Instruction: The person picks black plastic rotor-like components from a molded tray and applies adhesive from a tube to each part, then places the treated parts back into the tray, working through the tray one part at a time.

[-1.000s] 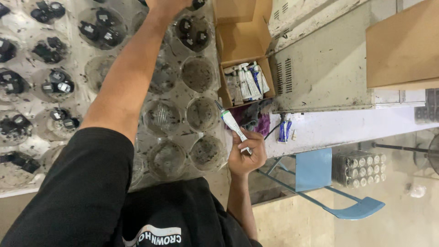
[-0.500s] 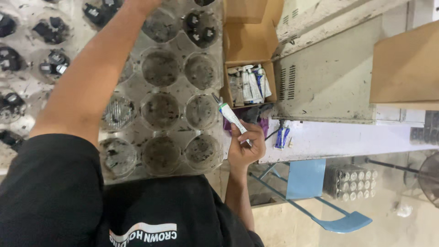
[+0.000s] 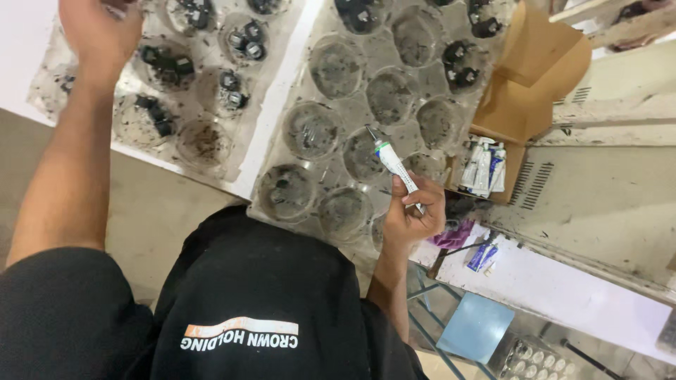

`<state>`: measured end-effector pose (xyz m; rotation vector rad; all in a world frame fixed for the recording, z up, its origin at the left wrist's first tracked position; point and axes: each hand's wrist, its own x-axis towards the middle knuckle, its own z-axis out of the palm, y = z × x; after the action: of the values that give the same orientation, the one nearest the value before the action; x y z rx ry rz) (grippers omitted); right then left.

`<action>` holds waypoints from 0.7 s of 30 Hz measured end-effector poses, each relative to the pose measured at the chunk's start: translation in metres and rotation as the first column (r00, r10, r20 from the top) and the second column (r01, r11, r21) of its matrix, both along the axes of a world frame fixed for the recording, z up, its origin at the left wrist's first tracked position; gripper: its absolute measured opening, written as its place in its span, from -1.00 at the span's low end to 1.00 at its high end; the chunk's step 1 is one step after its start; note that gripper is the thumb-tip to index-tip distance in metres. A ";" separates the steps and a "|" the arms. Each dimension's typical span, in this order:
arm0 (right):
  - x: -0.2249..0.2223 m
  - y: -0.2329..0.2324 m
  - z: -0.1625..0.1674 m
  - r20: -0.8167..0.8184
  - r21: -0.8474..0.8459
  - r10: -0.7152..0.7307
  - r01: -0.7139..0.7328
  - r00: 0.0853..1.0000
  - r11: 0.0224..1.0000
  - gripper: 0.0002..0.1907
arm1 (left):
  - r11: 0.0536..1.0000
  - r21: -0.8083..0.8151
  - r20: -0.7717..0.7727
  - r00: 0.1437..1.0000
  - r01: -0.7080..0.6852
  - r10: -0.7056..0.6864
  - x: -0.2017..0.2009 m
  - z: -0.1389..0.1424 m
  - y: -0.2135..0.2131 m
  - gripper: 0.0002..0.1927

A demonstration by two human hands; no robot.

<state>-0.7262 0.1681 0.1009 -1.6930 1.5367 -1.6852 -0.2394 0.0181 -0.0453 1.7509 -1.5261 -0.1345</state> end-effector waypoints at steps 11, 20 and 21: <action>0.085 -0.012 0.003 -0.023 0.004 0.135 -0.135 0.991 0.991 -0.64 | 0.933 0.319 0.174 0.957 0.168 -0.232 0.012 -0.031 0.144 -0.65; 0.115 -0.007 0.007 -0.084 -0.017 0.162 -0.164 0.983 0.986 -0.63 | 0.946 0.274 0.256 0.934 0.176 -0.248 0.028 -0.060 0.142 -0.82; 0.116 -0.006 0.005 -0.068 -0.006 0.155 -0.156 0.986 0.988 -0.63 | 0.941 0.280 0.268 0.926 0.188 -0.265 0.032 -0.059 0.145 -0.78</action>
<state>-0.6106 0.1623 0.1062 -1.8417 1.3857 -1.5765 -0.2071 0.1627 -0.1047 1.8453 -2.0129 -0.1894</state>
